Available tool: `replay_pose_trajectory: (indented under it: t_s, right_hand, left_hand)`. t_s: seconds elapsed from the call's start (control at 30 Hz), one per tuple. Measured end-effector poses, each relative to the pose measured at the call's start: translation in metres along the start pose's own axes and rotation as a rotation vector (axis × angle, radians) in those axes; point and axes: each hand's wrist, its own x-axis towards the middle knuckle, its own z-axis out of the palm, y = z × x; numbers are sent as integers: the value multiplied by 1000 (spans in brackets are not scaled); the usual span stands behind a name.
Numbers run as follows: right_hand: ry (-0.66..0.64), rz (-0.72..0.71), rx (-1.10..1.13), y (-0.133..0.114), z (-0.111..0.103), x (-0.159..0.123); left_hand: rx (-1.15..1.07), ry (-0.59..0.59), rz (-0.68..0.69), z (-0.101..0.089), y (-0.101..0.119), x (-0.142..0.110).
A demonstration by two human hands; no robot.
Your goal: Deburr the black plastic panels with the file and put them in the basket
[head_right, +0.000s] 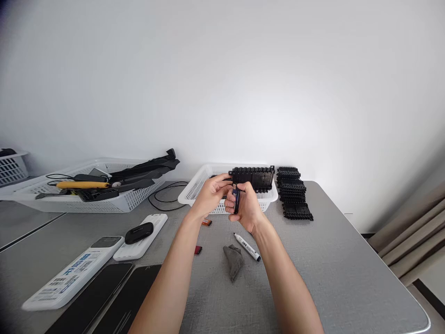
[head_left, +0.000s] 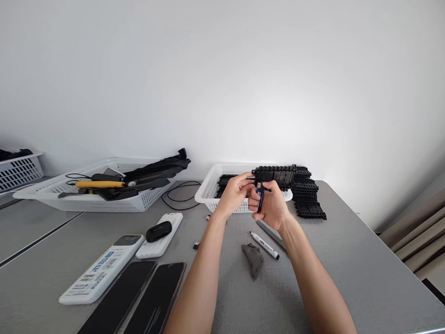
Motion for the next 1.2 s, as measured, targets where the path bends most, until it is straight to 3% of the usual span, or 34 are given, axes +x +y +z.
replay_pose_trajectory:
  t_s: [0.5,0.77,1.2]
  right_hand:
    - [-12,15,87,-3,-3,-1]
    - [-7,11,151,-10,-12,-3]
    - [35,-39,230,-23,-34,-9]
  left_hand:
    - [71,-45,48,0,-4,0]
    - [-11,-92,38,-1,-3,1]
    - [-94,15,-29,-9,-6,-1]
